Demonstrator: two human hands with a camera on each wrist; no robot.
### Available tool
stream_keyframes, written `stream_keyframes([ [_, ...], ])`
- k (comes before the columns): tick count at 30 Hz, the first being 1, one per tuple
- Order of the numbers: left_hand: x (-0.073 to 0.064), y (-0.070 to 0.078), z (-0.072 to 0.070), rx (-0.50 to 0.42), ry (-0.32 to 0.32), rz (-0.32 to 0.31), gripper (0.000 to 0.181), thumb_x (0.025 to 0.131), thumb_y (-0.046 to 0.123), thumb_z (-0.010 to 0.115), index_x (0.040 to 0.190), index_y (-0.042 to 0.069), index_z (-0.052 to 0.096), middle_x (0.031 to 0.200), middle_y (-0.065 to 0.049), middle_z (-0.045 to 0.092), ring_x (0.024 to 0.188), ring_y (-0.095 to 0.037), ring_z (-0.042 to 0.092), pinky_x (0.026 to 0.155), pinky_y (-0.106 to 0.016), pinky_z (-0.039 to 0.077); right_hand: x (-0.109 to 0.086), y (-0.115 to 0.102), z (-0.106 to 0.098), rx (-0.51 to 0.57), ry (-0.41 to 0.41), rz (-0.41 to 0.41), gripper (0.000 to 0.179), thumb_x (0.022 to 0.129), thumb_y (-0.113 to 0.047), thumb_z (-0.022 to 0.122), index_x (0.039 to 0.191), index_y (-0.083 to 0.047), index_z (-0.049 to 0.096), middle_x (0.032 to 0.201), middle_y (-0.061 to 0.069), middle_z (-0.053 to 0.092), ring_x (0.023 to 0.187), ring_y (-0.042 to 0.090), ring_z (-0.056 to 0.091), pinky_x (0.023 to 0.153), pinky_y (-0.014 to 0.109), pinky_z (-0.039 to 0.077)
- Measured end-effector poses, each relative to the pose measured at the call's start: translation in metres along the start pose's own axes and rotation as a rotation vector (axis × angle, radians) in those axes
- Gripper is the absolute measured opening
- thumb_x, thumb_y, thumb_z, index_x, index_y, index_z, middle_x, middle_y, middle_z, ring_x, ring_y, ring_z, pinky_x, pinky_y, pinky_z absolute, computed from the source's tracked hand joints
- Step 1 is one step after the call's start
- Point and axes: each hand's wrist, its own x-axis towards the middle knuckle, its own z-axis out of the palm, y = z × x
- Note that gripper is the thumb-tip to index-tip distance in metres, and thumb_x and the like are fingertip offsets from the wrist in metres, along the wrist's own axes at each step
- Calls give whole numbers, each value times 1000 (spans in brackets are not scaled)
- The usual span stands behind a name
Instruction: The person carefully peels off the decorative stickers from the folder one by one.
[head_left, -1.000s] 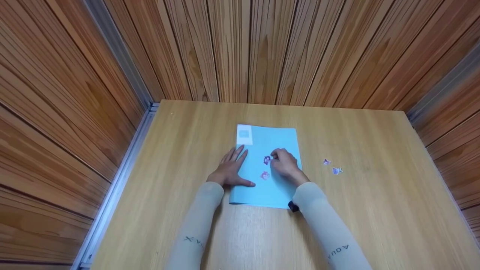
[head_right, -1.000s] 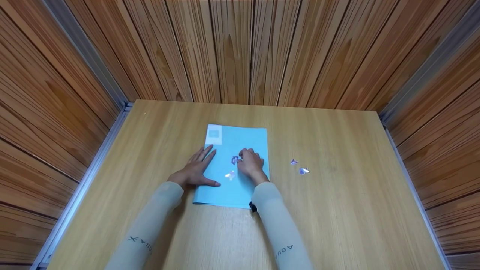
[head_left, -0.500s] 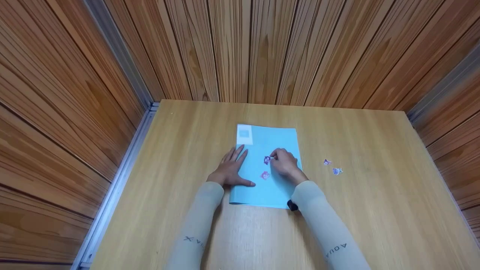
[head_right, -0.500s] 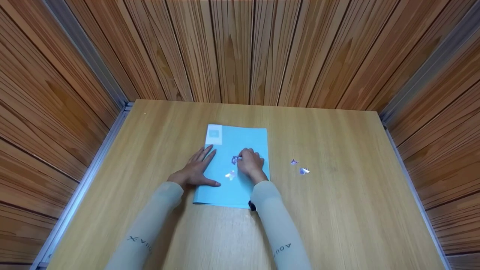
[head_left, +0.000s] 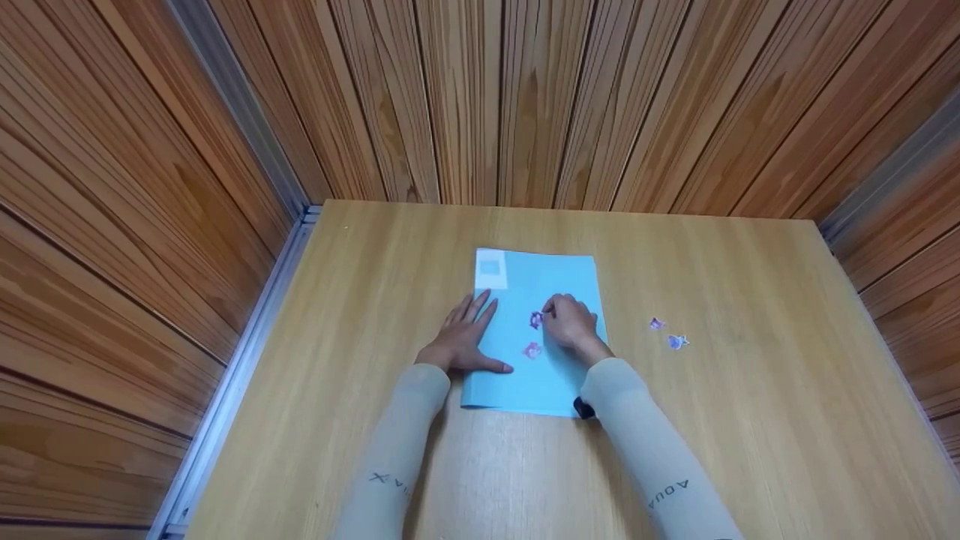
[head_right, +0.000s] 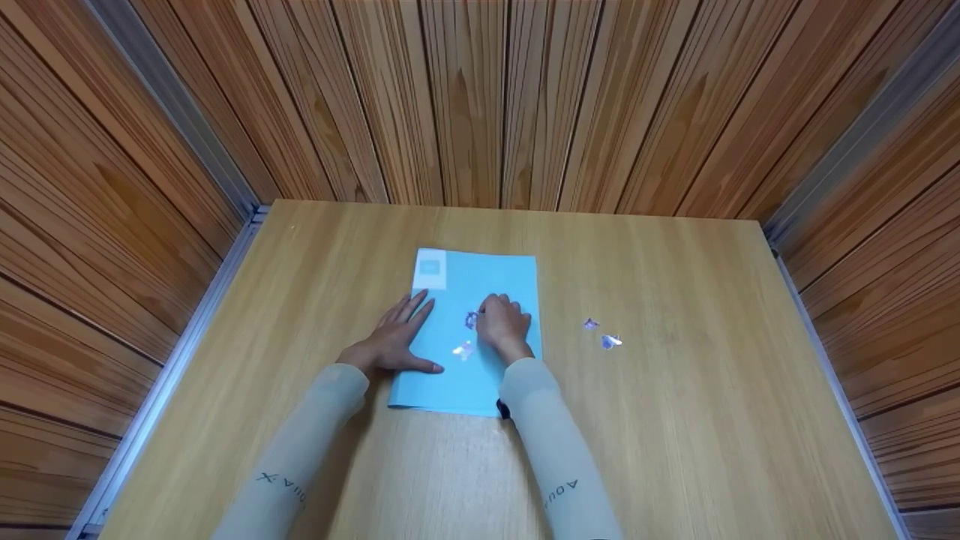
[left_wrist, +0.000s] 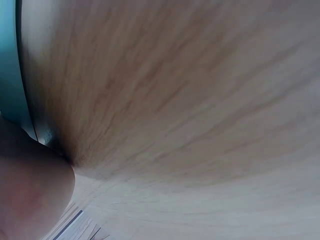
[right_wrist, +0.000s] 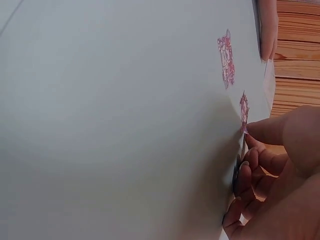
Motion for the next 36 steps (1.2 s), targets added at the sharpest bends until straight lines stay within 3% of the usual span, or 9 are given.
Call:
stream_keyframes([
  [14,2,1,0,37,8,33,128,71,77,76,166,31,5,172,11,-12,158,-26,-13,127,-52,7,4,3,1,-31,5,9,18,104,-20,54,110,-6,64,113,14,62,107,37,58,98,61,37],
  [36,1,-1,1,14,3,9,127,71,79,75,165,35,2,171,13,-14,158,-25,-15,126,-54,7,1,6,1,38,-5,-39,18,106,-22,51,112,-9,62,111,12,61,107,34,56,100,57,34],
])
